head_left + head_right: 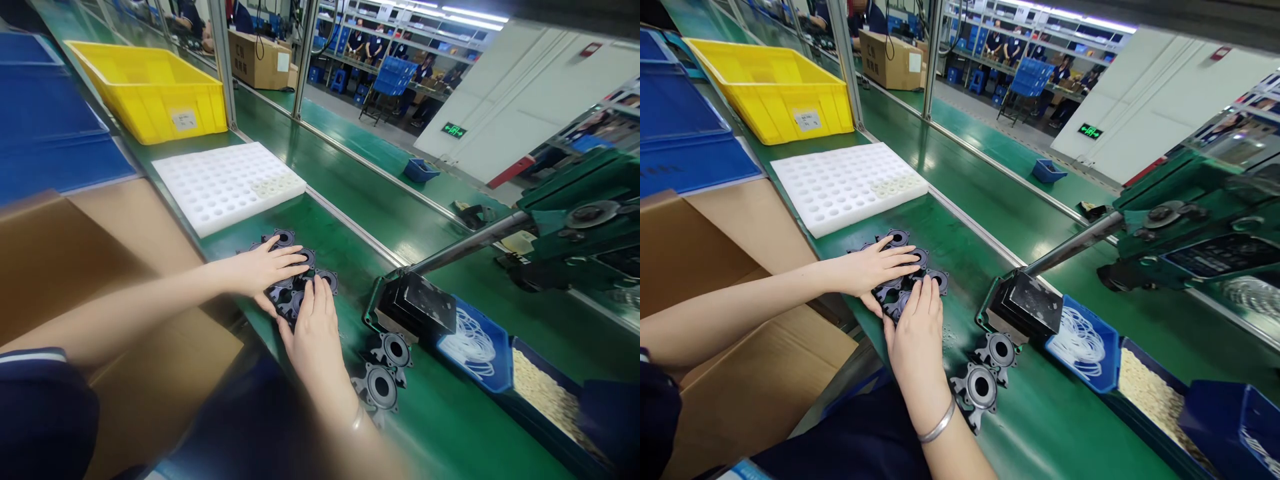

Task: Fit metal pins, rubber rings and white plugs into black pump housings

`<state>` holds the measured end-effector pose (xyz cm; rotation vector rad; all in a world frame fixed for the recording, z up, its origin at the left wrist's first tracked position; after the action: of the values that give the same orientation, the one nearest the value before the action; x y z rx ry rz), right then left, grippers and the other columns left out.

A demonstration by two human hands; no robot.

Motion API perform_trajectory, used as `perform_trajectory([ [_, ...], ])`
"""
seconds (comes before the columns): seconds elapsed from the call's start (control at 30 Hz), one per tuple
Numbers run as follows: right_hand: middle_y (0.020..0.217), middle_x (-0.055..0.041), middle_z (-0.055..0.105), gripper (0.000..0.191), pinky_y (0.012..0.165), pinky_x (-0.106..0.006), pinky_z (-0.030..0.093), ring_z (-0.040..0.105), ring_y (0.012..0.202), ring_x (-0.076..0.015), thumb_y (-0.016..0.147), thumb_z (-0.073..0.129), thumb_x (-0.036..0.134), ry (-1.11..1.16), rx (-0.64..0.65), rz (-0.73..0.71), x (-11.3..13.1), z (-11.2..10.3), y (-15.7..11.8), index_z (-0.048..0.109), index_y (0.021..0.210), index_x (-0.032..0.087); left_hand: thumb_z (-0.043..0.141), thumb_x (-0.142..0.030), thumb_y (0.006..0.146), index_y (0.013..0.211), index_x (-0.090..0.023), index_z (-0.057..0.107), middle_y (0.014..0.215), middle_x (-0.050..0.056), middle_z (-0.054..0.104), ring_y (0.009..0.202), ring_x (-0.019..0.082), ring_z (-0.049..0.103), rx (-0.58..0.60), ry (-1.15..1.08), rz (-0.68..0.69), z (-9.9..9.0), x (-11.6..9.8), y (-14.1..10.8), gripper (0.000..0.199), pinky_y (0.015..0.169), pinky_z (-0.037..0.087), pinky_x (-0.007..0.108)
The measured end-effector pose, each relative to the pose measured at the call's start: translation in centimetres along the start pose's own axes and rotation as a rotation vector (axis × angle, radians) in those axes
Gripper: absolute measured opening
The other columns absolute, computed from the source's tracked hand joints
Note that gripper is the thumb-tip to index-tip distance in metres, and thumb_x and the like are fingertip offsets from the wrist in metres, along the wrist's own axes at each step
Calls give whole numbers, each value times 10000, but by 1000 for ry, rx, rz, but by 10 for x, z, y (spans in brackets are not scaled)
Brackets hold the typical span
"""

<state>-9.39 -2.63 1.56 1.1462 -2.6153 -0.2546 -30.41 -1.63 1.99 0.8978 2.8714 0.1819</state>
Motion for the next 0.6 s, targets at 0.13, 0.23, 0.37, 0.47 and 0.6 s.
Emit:
perform_trajectory([
  [0.13, 1519, -304, 322, 667, 1140, -552, 348, 241, 1445, -402, 914, 578, 293, -9, 0, 1, 1, 1, -1, 365, 1428, -74, 603, -677, 798, 1514, -145, 317, 1534, 222, 390, 1481, 388, 234, -11, 11, -5, 3, 1, 0, 936, 1186, 29, 619],
  [0.23, 1513, -312, 323, 682, 1141, -556, 348, 222, 1451, -401, 909, 595, 285, -2, -6, 5, 1, 3, 1, 351, 1434, -76, 601, -667, 805, 1503, -134, 336, 1515, 226, 416, 1472, 396, 254, -32, 22, -2, 3, 0, 1, 918, 1184, 64, 620],
  [0.37, 1506, -321, 319, 684, 1147, -562, 342, 209, 1454, -400, 910, 596, 284, 28, -16, -18, -1, 4, 4, 344, 1437, -71, 589, -670, 808, 1502, -133, 338, 1518, 227, 412, 1470, 395, 261, -27, 36, -8, 4, 0, 1, 913, 1188, 53, 615],
  [0.47, 1498, -328, 315, 687, 1156, -565, 327, 210, 1447, -411, 904, 595, 276, 52, -21, -35, -2, 3, 4, 344, 1429, -88, 600, -671, 800, 1504, -128, 335, 1510, 232, 420, 1470, 401, 257, -34, 42, -9, 5, 1, 0, 928, 1186, 56, 620],
  [0.6, 1496, -310, 325, 678, 1140, -579, 346, 221, 1441, -400, 906, 575, 277, 91, -37, -23, -3, 2, 4, 330, 1444, -55, 623, -677, 782, 1501, -133, 344, 1509, 231, 420, 1464, 409, 270, -38, 37, -12, 5, 1, 0, 944, 1185, 85, 621],
])
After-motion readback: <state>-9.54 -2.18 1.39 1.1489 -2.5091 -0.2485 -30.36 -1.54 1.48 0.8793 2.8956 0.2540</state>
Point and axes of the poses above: each hand's wrist, its own y-axis towards the middle knuckle, its own z-axis out of the palm, x = y × z, the point moved 1 cm from there along y, towards the middle knuckle
